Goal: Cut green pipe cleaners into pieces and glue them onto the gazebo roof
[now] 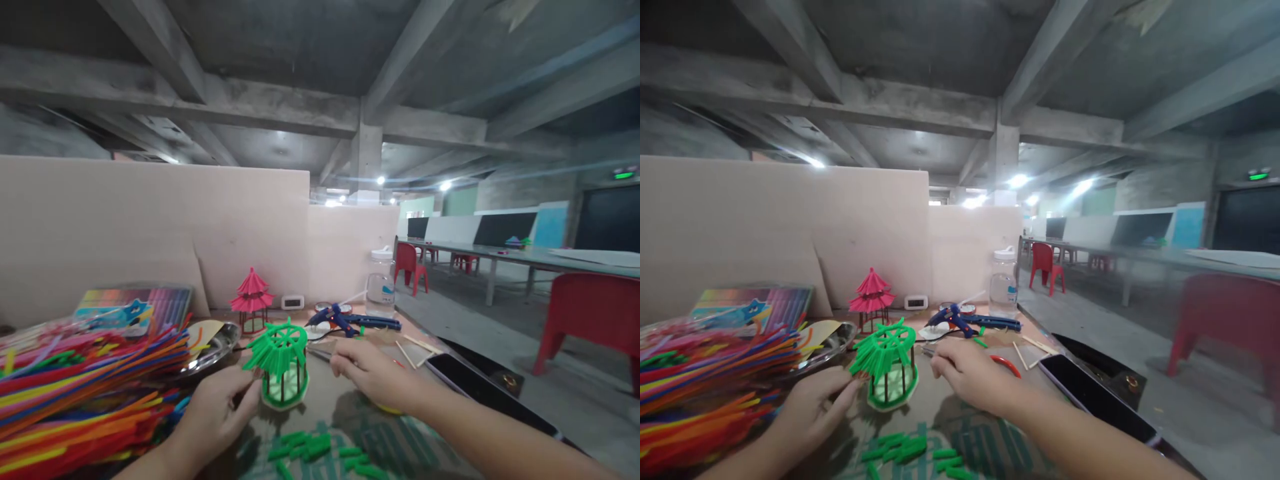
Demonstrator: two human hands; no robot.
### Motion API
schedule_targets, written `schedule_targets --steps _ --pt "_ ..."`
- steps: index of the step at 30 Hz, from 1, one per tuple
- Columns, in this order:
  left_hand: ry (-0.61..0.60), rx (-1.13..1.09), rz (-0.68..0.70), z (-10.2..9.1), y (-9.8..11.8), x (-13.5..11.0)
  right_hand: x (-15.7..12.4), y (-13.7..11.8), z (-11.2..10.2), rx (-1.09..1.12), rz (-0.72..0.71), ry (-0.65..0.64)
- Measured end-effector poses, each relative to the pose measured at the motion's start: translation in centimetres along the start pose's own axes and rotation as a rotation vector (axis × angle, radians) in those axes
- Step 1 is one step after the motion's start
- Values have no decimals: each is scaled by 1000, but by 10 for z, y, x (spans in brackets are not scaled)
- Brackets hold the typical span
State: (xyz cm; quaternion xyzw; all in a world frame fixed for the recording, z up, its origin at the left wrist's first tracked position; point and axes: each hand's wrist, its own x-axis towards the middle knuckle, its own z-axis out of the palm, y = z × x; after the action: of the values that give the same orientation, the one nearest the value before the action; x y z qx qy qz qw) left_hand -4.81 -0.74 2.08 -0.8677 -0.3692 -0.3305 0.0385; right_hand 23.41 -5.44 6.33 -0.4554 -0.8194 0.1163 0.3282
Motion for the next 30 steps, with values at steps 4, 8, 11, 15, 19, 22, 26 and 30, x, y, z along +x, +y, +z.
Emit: schedule_targets --steps 4,8,11,15,19,22,26,30 --pt "-43 59 -153 0 -17 8 1 4 -6 100 65 -115" --pt "-94 64 -242 7 -26 10 -4 -1 -5 82 -46 -354" --pt "-80 43 -240 14 -31 10 -10 -16 -18 77 -93 -415" --pt "-90 -5 -240 19 -26 8 -19 -34 -53 478 -46 -916" --pt "-105 -83 -191 20 -17 7 -20 -32 -71 624 62 -1286" --pt "-136 -105 -210 20 -11 7 -14 -15 -59 497 72 -1050" --pt "-154 -76 -196 19 -9 7 -5 20 -32 235 129 -612" --pt "-120 -158 -144 23 -12 6 2 63 -17 -178 192 -125"
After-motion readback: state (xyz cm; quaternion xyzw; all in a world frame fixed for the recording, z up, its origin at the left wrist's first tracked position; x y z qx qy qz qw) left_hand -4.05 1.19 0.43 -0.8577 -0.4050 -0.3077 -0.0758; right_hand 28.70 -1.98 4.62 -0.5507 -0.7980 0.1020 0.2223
